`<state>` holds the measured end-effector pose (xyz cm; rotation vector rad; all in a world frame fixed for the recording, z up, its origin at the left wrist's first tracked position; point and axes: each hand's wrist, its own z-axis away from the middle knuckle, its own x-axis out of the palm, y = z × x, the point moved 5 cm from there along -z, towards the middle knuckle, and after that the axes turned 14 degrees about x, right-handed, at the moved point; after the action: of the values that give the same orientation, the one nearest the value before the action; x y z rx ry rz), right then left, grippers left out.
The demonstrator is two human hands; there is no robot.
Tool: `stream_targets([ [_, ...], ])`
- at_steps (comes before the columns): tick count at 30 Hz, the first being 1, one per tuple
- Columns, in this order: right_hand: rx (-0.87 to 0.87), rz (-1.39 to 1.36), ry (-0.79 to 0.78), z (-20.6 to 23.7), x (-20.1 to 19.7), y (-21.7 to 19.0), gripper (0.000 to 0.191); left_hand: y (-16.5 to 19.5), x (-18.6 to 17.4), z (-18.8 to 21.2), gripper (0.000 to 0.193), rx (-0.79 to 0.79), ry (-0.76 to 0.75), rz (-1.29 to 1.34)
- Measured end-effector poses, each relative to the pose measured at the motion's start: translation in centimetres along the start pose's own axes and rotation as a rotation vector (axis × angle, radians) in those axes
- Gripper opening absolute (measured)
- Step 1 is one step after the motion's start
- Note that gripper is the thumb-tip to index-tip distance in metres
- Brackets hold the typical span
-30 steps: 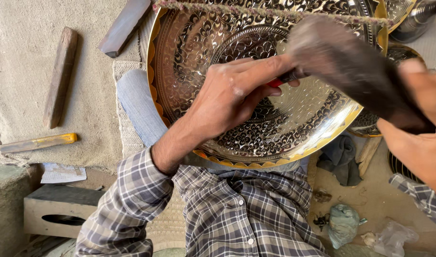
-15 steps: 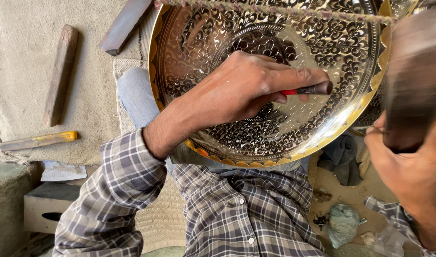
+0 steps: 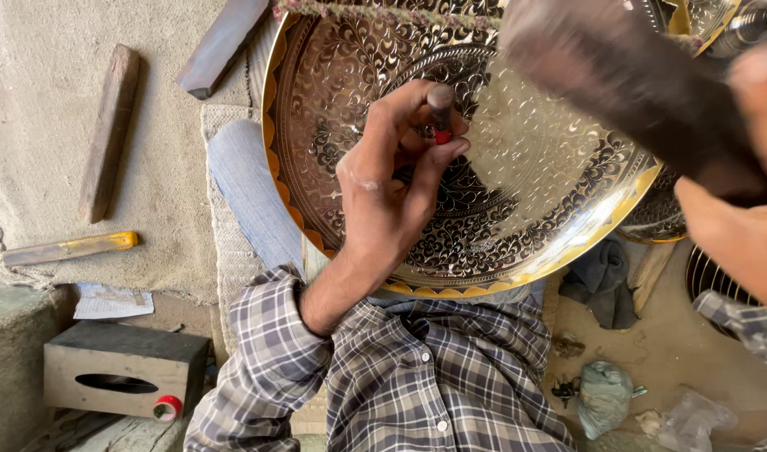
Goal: The person uses a hammer and chisel to emboss a decorative pattern on a large metal plate. They then use a fine-point tool to draw a central design on the plate's surface.
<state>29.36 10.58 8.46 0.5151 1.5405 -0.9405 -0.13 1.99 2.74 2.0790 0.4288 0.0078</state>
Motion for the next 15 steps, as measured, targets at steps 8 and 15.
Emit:
stream_targets([
  [8, 0.029, -0.134, -0.147, -2.2, -0.3, 0.5, 0.073, 0.3, 0.1, -0.2, 0.039, 0.028, -0.02, -0.008],
  [15, 0.116, -0.097, -0.05, 1.2, 0.0, -0.1, 0.076, -0.5, 0.4, -2.1, 0.045, 0.241, -0.28, -0.01],
])
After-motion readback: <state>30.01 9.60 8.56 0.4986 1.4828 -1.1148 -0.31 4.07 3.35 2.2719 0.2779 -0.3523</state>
